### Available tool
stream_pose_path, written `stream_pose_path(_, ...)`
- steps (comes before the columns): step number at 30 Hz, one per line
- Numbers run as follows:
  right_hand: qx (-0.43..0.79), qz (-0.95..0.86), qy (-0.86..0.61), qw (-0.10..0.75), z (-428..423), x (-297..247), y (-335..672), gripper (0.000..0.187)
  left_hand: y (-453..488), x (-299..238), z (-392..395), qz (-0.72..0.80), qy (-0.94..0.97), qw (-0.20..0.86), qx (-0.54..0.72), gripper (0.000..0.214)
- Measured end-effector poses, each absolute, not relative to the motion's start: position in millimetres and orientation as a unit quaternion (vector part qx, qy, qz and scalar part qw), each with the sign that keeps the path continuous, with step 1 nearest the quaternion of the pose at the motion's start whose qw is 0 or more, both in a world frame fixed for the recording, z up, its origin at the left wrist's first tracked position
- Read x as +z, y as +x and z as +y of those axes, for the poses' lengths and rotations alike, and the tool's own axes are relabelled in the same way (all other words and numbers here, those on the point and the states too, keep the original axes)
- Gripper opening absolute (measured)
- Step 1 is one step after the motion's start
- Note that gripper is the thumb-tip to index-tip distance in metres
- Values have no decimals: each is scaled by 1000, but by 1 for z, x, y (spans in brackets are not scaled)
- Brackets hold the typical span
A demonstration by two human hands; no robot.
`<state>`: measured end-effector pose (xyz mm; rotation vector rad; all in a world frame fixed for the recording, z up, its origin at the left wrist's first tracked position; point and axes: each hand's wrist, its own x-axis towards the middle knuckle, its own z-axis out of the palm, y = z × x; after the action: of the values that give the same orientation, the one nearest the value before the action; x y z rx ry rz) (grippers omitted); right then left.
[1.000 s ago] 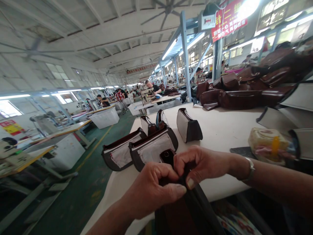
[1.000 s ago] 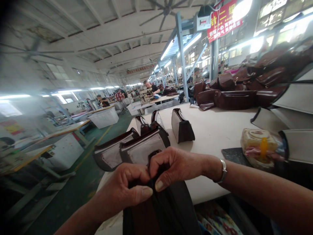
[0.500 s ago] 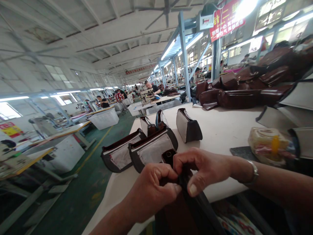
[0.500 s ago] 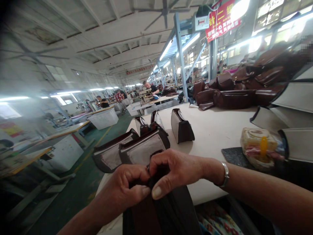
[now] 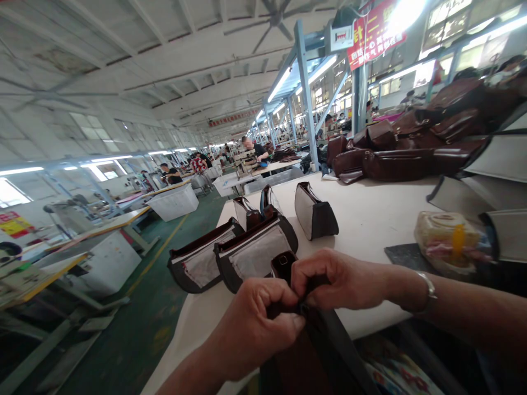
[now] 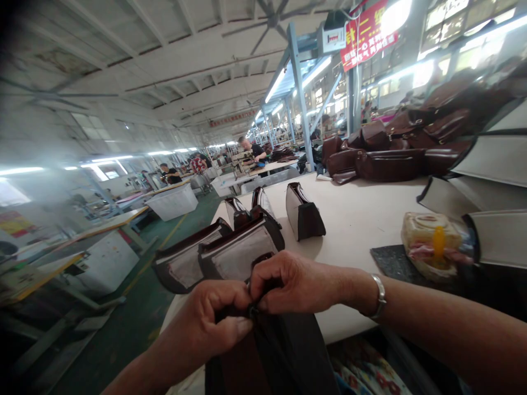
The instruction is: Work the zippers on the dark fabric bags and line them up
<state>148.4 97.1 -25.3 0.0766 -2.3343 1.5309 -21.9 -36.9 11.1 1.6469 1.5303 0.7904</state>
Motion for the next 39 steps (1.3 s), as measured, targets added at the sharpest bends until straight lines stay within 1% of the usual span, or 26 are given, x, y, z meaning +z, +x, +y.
stream_pose_path(4,557,-809,7,188,92,-29,148,6,-20,12,-37,599,626,387,315,16)
stream_pose_path(8,586,-789,-5,185,90,-30,150,5,-17,13,-39,616,626,364,308,20)
stream_pose_path(9,599,-781,-9,177,90,-29,151,7,-16,14,-39,617,631,358,305,20)
stream_pose_path(12,615,-769,-24,173,89,-26,154,24,-14,14,-40,607,646,351,301,18)
stream_pose_path(14,582,-790,-38,191,87,-24,155,31,-14,14,-41,599,662,337,299,16)
stream_pose_path(15,556,-805,-48,200,85,-24,155,30,-13,13,-41,598,669,325,297,17)
stream_pose_path(17,507,-834,-70,207,82,-22,155,21,-12,12,-41,601,684,295,290,19)
stream_pose_path(20,469,-853,-88,212,77,-21,154,8,-12,8,-42,617,702,232,269,21)
stream_pose_path(23,423,-869,-100,236,74,-22,152,13,-13,4,-42,632,714,174,246,21)
stream_pose_path(26,373,-884,-107,260,72,-26,153,15,-13,0,-42,638,716,150,240,19)
stream_pose_path(30,300,-901,-109,293,69,-33,152,14,-12,0,-41,643,703,169,251,20)
stream_pose_path(34,254,-904,-94,332,68,-43,150,15,-11,4,-42,643,693,190,263,21)
stream_pose_path(37,208,-909,-35,360,68,-47,151,12,-14,8,-44,636,683,248,260,21)
stream_pose_path(39,157,-921,22,355,69,-47,156,14,-18,10,-45,627,666,309,260,27)
